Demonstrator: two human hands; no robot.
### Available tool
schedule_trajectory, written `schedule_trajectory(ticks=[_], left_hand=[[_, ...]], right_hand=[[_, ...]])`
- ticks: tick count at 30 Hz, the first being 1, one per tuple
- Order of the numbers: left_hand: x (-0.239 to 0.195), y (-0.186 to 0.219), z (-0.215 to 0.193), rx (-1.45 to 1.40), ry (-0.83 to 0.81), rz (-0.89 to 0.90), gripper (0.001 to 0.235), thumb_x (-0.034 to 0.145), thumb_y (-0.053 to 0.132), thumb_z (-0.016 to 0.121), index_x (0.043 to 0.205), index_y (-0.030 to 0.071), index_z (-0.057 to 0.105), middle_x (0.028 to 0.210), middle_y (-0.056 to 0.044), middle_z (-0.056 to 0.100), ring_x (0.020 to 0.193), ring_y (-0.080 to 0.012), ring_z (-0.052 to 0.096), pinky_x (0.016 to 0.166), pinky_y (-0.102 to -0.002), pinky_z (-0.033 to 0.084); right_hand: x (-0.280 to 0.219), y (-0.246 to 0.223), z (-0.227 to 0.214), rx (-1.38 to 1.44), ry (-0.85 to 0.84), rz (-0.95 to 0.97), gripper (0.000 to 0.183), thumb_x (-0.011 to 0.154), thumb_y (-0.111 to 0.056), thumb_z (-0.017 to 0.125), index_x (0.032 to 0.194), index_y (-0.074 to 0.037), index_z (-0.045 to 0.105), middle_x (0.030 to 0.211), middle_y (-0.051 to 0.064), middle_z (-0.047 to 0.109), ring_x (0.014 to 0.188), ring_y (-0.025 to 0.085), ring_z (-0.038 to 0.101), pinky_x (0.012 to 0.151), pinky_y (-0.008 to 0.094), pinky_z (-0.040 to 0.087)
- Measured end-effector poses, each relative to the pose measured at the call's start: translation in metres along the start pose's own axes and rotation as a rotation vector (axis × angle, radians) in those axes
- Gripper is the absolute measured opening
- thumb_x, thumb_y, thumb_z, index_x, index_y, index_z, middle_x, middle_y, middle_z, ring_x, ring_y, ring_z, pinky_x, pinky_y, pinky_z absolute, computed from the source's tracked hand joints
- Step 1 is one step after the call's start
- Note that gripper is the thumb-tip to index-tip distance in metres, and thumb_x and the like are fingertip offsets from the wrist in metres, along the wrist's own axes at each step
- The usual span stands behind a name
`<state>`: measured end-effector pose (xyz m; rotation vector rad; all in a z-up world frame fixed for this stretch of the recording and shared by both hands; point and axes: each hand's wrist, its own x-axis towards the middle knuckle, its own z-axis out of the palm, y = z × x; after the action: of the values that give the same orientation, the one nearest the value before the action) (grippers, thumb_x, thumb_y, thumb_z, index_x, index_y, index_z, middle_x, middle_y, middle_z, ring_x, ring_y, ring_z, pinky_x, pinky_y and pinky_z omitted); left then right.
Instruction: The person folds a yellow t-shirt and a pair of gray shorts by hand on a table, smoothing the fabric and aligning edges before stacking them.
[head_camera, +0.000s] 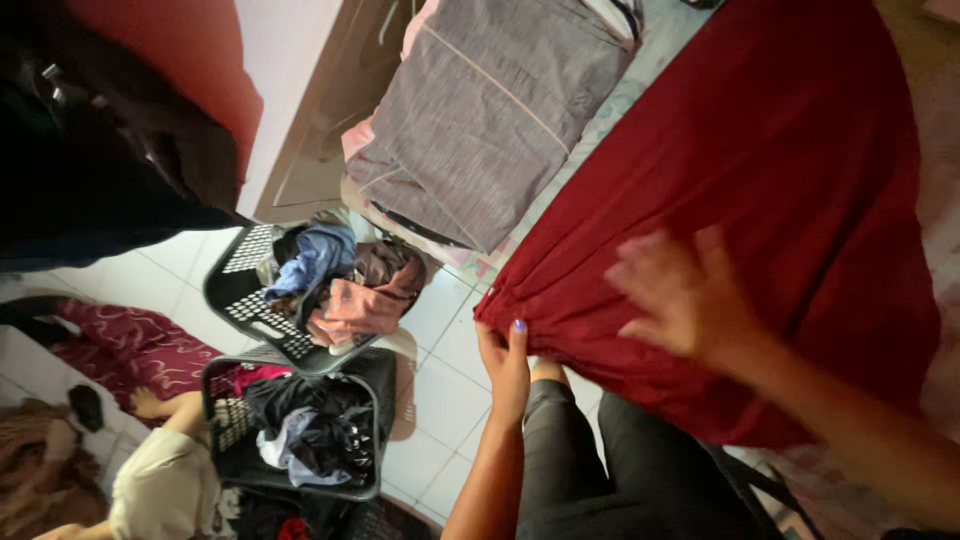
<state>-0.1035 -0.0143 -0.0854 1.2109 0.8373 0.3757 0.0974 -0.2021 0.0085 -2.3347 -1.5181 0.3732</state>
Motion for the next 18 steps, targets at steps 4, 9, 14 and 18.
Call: schedule_trajectory(ticks=[4,9,14,18], left_hand=[[0.010,-0.013,-0.002,-0.173,0.029,-0.049,0.043,0.100,0.015,0.066,0.138,-0.001,0.053,0.132,-0.014,0.064,0.120,-0.0218,0.060,0.108,-0.037,0.044],[0.014,0.004,-0.003,-0.214,0.001,-0.004,0.042,0.096,0.010,0.067,0.135,0.001,0.053,0.131,-0.011,0.064,0.120,-0.0205,0.061,0.108,-0.036,0.045],[0.025,0.051,0.005,-0.524,-0.053,-0.187,0.038,0.098,0.017,0.067,0.130,-0.001,0.057,0.126,-0.012,0.069,0.115,-0.0226,0.065,0.104,-0.039,0.049],[0.017,0.096,0.007,-0.585,-0.208,-0.199,0.038,0.095,0.015,0.068,0.129,0.000,0.060,0.125,-0.011,0.070,0.115,-0.0222,0.066,0.103,-0.038,0.050]], right_hand=[[-0.068,0.085,-0.035,-0.305,0.126,0.528,0.070,0.100,-0.054,0.060,0.153,-0.009,0.056,0.160,0.021,0.047,0.158,0.043,0.036,0.123,0.073,0.020],[-0.175,0.085,-0.078,-0.076,0.533,0.806,0.055,0.112,-0.038,0.049,0.146,0.006,0.047,0.150,0.032,0.046,0.144,0.050,0.037,0.118,0.066,0.024],[-0.247,0.016,-0.016,-0.187,0.446,0.658,0.052,0.103,-0.034,0.057,0.144,-0.002,0.051,0.157,0.026,0.046,0.155,0.048,0.038,0.126,0.061,0.032],[-0.290,0.022,-0.006,-0.317,0.410,0.893,0.061,0.098,-0.029,0.063,0.152,-0.002,0.055,0.161,0.022,0.049,0.148,0.043,0.045,0.118,0.063,0.033]])
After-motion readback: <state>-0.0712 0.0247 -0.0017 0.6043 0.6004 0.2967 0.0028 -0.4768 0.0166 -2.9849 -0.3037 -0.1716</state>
